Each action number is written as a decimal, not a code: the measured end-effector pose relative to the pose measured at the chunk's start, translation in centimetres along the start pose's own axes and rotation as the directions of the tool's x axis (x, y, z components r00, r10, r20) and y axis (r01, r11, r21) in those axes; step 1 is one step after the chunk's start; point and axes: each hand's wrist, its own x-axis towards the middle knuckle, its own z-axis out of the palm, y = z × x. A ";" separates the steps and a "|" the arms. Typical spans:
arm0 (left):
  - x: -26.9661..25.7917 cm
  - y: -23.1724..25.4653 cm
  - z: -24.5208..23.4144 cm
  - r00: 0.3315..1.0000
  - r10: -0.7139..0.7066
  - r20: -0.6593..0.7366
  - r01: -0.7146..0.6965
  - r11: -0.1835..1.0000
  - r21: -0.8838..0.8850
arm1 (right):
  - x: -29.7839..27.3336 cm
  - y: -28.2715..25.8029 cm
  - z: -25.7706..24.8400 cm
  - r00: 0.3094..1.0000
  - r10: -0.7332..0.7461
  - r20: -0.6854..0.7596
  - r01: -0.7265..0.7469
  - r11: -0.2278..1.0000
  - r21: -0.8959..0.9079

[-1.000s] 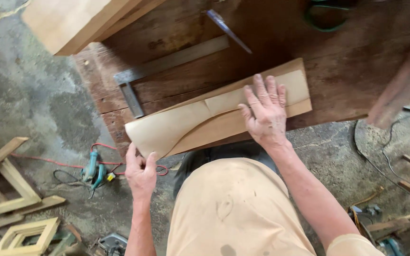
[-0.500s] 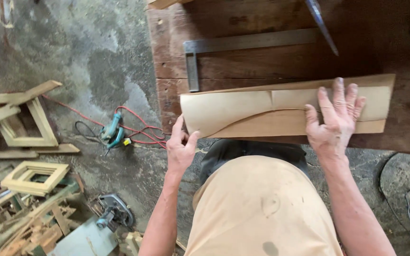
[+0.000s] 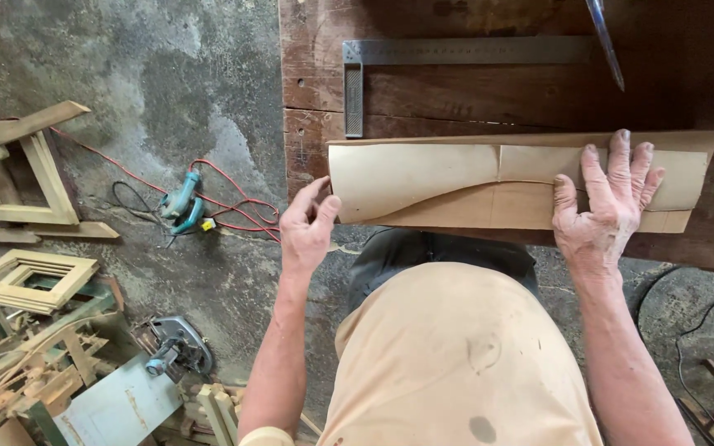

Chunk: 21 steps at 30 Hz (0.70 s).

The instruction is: Marking a workpiece using a paper template, square ruler, and pen

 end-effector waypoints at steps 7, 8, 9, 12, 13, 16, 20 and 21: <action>1.6 0.5 -0.4 0.995 -0.096 -0.022 0.086 0.960 -0.267 | 0.2 -0.2 0.0 1.000 -0.006 -0.002 0.006 1.000 0.011; 1.7 0.8 -0.4 0.997 -0.079 -0.018 0.072 0.968 -0.240 | 0.2 -0.2 0.0 1.000 -0.009 -0.002 0.009 1.000 -0.003; 1.9 1.2 -0.4 0.998 -0.062 -0.014 0.058 0.975 -0.213 | 0.2 -0.2 0.0 1.000 -0.012 -0.001 0.012 1.000 -0.017; 1.8 1.4 0.2 0.999 -0.032 0.016 0.035 0.975 -0.220 | 0.2 -0.4 0.1 1.000 -0.002 -0.016 0.001 1.000 -0.018; 1.8 1.1 0.4 0.999 -0.030 0.019 0.034 0.975 -0.221 | 0.2 -0.3 0.0 1.000 0.000 -0.017 0.000 1.000 -0.020; 2.0 0.5 0.8 0.999 -0.033 0.020 0.036 0.986 -0.166 | 0.2 -0.3 0.0 1.000 0.009 -0.007 -0.009 1.000 -0.008; 2.1 0.3 1.0 1.000 -0.007 0.025 0.010 0.989 -0.149 | 0.2 -0.4 -0.1 1.000 0.021 0.002 -0.021 1.000 0.011; 2.2 0.4 1.0 1.000 0.000 0.022 0.003 0.989 -0.145 | 0.2 -0.5 -0.1 1.000 0.024 0.003 -0.024 1.000 0.017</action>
